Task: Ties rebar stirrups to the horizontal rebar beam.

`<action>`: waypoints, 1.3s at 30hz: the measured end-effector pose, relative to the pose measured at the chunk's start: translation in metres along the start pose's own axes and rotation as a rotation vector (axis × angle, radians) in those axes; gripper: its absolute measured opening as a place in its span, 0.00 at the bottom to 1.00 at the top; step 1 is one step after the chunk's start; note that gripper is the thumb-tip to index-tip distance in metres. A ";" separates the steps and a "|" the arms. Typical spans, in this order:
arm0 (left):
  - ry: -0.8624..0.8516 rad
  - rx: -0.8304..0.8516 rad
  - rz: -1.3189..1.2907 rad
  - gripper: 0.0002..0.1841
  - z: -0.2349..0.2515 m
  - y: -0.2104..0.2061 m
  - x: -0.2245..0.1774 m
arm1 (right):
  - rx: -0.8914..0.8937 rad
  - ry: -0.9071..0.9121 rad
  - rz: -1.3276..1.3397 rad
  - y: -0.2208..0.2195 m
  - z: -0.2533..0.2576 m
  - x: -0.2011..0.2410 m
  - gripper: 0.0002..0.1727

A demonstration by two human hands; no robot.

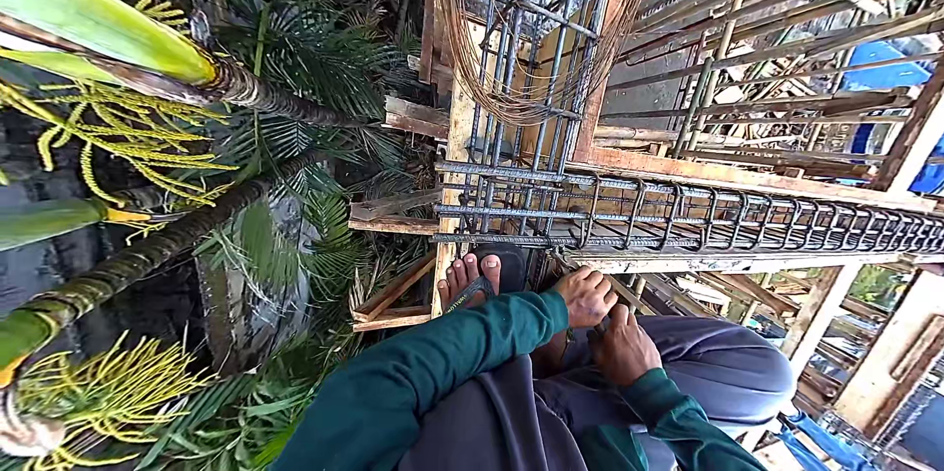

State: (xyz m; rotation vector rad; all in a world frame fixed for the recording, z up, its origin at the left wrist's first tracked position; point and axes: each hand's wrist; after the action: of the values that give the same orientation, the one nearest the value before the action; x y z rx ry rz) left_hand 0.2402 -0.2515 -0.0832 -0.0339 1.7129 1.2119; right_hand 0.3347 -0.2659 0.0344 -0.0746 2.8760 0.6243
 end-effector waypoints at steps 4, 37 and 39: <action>-0.051 -0.222 0.025 0.11 -0.005 -0.010 0.003 | 0.074 0.030 0.016 0.014 -0.007 -0.004 0.47; -0.214 -0.262 0.084 0.10 -0.033 -0.001 0.011 | 0.090 0.130 0.685 -0.037 0.016 -0.012 0.15; -0.230 -0.311 0.088 0.10 -0.036 -0.005 0.013 | 0.193 0.208 0.968 -0.034 0.010 -0.017 0.14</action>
State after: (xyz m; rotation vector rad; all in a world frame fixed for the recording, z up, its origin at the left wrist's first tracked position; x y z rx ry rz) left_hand 0.2116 -0.2733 -0.0962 -0.0056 1.3285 1.4793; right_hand 0.3564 -0.2926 0.0149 1.4057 3.0098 0.4664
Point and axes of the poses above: each hand's wrist, its own z-axis towards the middle knuckle, its own y-axis out of the back of the hand, x = y × z, and after that the axes turned 9 degrees about y, right-handed
